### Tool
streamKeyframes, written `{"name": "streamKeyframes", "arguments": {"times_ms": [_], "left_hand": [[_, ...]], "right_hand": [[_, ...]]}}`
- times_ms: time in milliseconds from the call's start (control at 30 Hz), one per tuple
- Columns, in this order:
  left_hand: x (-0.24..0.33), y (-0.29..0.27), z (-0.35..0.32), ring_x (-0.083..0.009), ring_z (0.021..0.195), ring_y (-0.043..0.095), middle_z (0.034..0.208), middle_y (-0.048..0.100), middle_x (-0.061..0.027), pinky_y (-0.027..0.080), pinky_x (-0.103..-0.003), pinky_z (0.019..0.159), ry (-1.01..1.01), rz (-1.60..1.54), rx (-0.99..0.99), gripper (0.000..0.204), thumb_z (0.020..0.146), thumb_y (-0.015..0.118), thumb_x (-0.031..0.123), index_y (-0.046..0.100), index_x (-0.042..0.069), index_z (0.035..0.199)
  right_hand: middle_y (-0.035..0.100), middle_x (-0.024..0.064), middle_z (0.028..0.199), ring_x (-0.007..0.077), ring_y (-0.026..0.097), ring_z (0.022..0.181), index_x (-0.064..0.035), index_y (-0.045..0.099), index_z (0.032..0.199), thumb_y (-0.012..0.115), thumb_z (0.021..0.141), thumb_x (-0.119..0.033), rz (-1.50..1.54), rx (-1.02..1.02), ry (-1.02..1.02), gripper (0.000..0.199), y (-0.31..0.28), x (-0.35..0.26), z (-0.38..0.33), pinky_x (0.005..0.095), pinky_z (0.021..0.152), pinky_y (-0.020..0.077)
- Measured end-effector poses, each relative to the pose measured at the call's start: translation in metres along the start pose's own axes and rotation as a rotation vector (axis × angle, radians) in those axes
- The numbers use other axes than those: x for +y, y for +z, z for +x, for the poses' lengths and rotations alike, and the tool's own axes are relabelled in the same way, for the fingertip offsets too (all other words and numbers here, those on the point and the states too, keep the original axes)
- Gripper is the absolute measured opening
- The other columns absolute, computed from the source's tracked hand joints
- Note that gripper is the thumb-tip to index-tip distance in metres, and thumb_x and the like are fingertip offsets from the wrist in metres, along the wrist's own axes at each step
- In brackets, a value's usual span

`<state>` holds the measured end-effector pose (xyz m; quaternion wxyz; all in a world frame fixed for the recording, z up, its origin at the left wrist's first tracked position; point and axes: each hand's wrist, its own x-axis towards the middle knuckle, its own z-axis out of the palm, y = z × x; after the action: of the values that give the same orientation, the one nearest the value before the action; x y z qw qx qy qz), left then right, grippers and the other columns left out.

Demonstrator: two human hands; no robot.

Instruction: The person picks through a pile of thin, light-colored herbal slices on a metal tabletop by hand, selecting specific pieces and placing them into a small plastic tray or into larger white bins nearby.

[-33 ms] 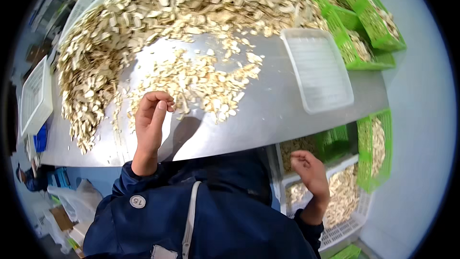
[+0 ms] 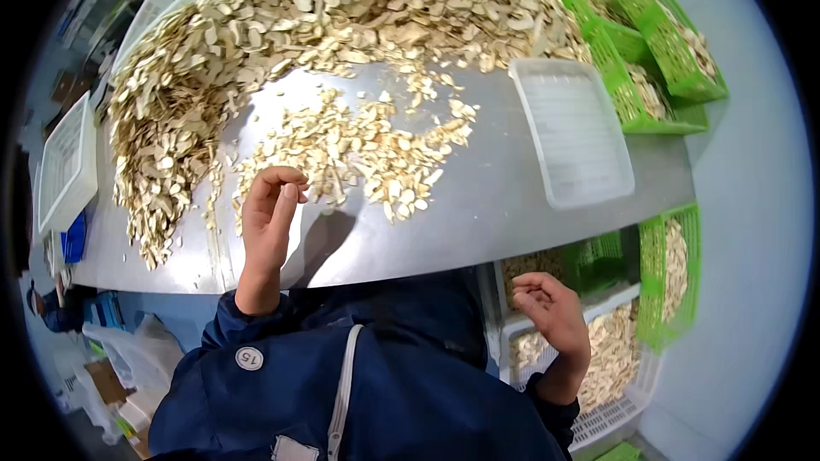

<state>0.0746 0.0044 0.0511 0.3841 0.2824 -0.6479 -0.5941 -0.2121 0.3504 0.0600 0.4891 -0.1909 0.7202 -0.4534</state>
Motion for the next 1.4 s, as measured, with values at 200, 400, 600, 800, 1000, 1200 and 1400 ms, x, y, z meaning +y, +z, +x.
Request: {"name": "streamKeyframes", "arguments": {"times_ms": [200, 400, 600, 800, 1000, 1200, 1400], "left_hand": [[0.001, -0.062, -0.041, -0.0227, 0.111, 0.061, 0.126, 0.062, -0.0095, 0.05, -0.034, 0.094, 0.114, 0.69, 0.224, 0.029, 0.097, 0.069, 0.006, 0.065, 0.005, 0.125], [-0.014, -0.089, -0.061, -0.0439, 0.132, 0.05, 0.142, 0.053, -0.0228, 0.043, -0.05, 0.112, -0.036, 1.06, 0.301, 0.066, 0.084, 0.083, 0.025, 0.058, 0.004, 0.141], [-0.042, -0.078, -0.026, -0.0414, 0.112, 0.06, 0.114, 0.064, -0.0202, 0.052, -0.047, 0.094, 0.061, 0.816, 0.195, 0.034, 0.082, 0.074, 0.005, 0.067, 0.004, 0.115], [-0.041, -0.032, 0.025, -0.0388, 0.098, 0.064, 0.099, 0.061, -0.0151, 0.054, -0.048, 0.08, 0.326, 0.722, 0.09, 0.019, 0.084, 0.071, 0.008, 0.066, 0.006, 0.102], [-0.029, -0.009, 0.031, -0.0382, 0.083, 0.065, 0.09, 0.059, -0.0144, 0.053, -0.049, 0.067, 0.374, 0.794, 0.135, 0.016, 0.092, 0.068, 0.019, 0.061, 0.005, 0.094], [-0.026, 0.007, 0.031, -0.0422, 0.077, 0.067, 0.087, 0.064, -0.0161, 0.053, -0.052, 0.065, 0.306, 0.77, 0.064, 0.021, 0.086, 0.07, 0.022, 0.063, 0.002, 0.091], [-0.017, 0.008, 0.037, -0.0408, 0.079, 0.07, 0.082, 0.069, -0.0166, 0.055, -0.052, 0.066, 0.129, 0.78, 0.002, 0.019, 0.08, 0.069, 0.025, 0.069, 0.006, 0.081]], "right_hand": [[0.065, 0.0157, 0.128, 0.0255, 0.07, 0.102, -0.0015, 0.063, 0.137, 0.086, 0.084, -0.015, -0.68, 0.118, -0.484, 0.059, 0.101, -0.082, 0.086, 0.0356, 0.086, 0.0578], [0.065, 0.0172, 0.126, 0.0385, 0.068, 0.106, -0.0038, 0.067, 0.13, 0.083, 0.087, -0.016, -0.835, 0.008, -1.014, 0.047, 0.173, -0.092, 0.167, 0.044, 0.091, 0.0565], [0.072, 0.0189, 0.116, 0.0405, 0.069, 0.105, -0.0019, 0.071, 0.123, 0.068, 0.098, -0.012, -0.814, -0.163, -1.08, 0.027, 0.217, -0.138, 0.196, 0.0443, 0.092, 0.0552], [0.072, 0.0235, 0.115, 0.0403, 0.068, 0.106, 0.0015, 0.07, 0.123, 0.061, 0.102, -0.008, -0.693, -0.123, -0.979, 0.025, 0.199, -0.12, 0.227, 0.0454, 0.094, 0.0537], [0.072, 0.0248, 0.114, 0.0418, 0.068, 0.106, 0.0014, 0.071, 0.128, 0.055, 0.109, -0.02, -0.714, -0.245, -1.119, 0.033, 0.215, -0.138, 0.202, 0.0483, 0.095, 0.054], [0.07, 0.0277, 0.121, 0.0442, 0.067, 0.11, 0.0038, 0.068, 0.129, 0.052, 0.108, -0.018, -0.749, -0.23, -1.117, 0.034, 0.208, -0.12, 0.215, 0.0477, 0.098, 0.0527], [0.07, 0.0217, 0.108, 0.0404, 0.067, 0.101, 0.002, 0.069, 0.118, 0.056, 0.1, -0.003, -0.647, -0.276, -1.102, 0.023, 0.205, -0.115, 0.229, 0.0455, 0.091, 0.0533]]}}
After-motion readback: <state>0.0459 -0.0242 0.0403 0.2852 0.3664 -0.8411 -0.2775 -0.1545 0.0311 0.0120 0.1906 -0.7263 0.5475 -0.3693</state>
